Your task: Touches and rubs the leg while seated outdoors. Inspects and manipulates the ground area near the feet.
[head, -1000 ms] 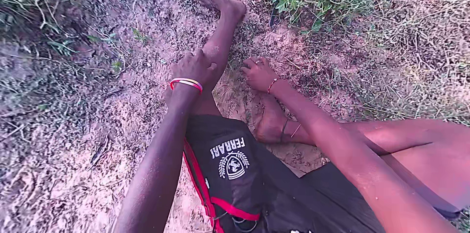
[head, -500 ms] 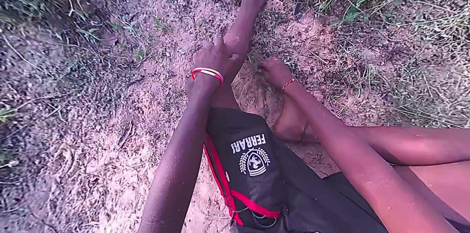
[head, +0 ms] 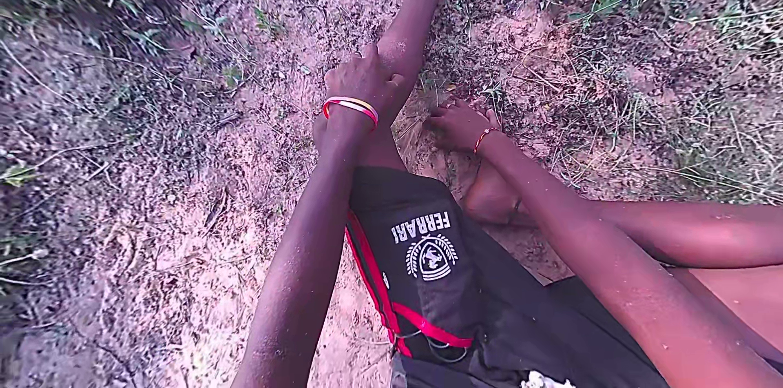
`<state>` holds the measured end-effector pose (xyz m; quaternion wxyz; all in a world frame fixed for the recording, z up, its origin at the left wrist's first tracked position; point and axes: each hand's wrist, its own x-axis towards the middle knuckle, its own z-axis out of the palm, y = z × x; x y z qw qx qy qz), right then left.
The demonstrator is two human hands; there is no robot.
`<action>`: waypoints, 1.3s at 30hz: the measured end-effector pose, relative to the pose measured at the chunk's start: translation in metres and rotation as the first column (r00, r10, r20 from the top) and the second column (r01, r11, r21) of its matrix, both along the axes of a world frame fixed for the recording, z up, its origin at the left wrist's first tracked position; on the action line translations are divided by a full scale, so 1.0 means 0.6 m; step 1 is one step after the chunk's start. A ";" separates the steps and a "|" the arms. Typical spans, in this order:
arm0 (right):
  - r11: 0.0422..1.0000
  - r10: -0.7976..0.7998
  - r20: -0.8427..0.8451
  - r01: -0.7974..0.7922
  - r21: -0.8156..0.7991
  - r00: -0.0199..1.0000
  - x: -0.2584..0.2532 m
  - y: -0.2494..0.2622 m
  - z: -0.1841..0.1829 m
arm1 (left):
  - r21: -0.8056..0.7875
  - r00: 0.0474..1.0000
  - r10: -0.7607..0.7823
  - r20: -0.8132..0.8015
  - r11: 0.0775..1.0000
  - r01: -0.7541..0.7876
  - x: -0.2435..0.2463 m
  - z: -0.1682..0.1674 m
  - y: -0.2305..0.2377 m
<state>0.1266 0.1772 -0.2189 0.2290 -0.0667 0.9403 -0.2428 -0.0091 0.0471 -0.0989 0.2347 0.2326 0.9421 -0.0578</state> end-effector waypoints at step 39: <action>0.987 -0.124 0.034 0.127 -0.095 0.992 0.039 -0.020 0.007 | 0.017 0.999 0.029 0.013 0.999 -0.030 -0.003 0.002 -0.004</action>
